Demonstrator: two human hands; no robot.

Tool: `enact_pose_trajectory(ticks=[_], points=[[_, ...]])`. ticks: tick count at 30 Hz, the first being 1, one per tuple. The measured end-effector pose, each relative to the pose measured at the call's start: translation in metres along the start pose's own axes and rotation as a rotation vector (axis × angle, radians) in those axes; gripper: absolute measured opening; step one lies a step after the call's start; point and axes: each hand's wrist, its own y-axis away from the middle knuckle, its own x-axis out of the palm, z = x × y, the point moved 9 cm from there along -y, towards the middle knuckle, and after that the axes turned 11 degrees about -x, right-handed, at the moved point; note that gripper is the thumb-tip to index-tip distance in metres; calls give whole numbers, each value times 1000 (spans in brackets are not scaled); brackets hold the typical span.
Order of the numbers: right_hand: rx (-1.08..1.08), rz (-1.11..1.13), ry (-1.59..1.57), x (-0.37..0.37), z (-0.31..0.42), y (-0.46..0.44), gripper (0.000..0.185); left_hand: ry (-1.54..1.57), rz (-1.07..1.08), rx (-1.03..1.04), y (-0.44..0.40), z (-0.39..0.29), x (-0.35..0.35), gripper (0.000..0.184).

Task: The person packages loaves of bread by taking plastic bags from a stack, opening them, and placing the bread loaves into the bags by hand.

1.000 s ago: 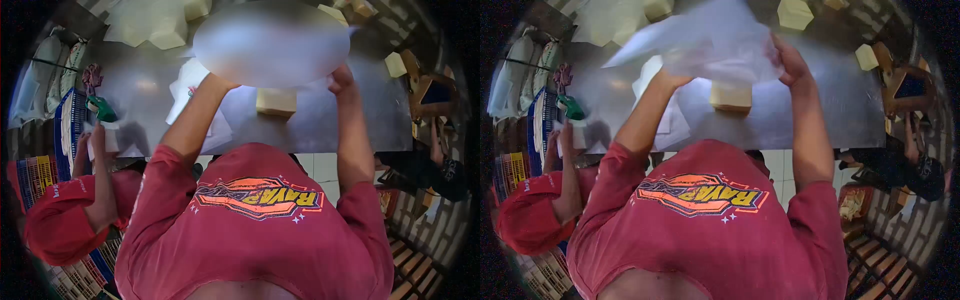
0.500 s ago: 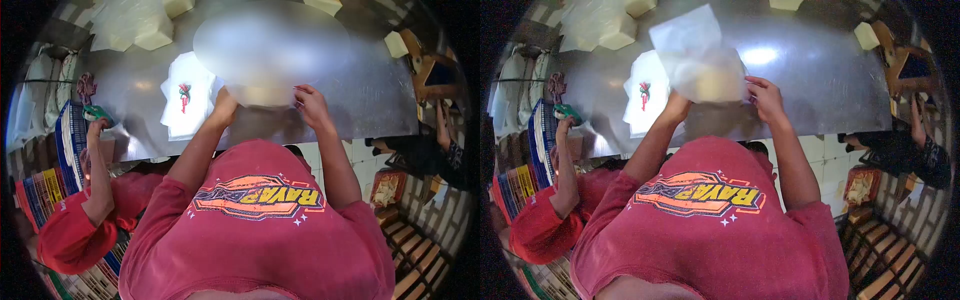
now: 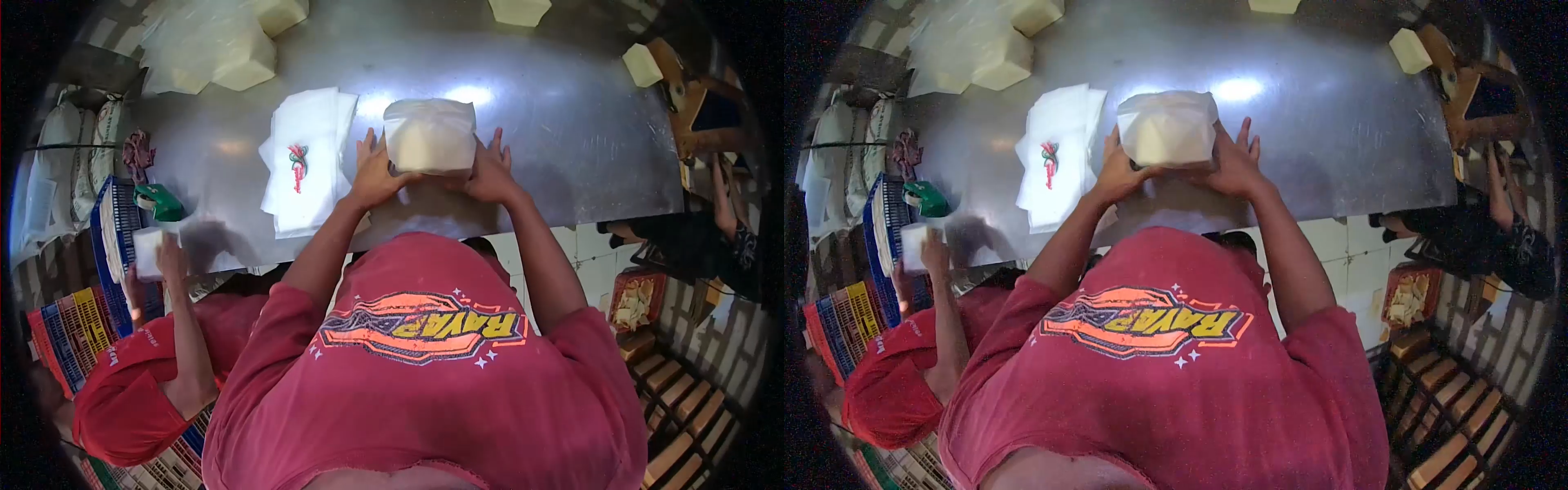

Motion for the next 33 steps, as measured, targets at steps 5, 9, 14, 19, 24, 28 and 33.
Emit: enact_pose_trajectory(ticks=[5, 9, 14, 19, 24, 28, 33], points=[[-39, -17, 45, 18, -12, -6, 125, 170, -21, 94, -9, -2, 28, 83], [43, 96, 22, -16, 3, 4, 110, -3, -138, -150, 2, -4, -13, 102], [116, -254, -773, 15, -44, 14, 62, 91, -403, 284, 38, -99, -49, 92], [499, -407, -1081, 40, -47, 0, 40, 72, -387, 166, 30, -48, -25, 60], [329, -536, -1162, 17, 9, -36, 32, 981, -248, -156, 24, 17, -61, 52], [59, -569, -1032, -45, 81, -22, 33, 1549, 46, -474, 9, 35, -30, 57], [-156, -883, -237, -104, 96, 24, 31, 1051, -304, -522, 20, 41, -53, 47]])
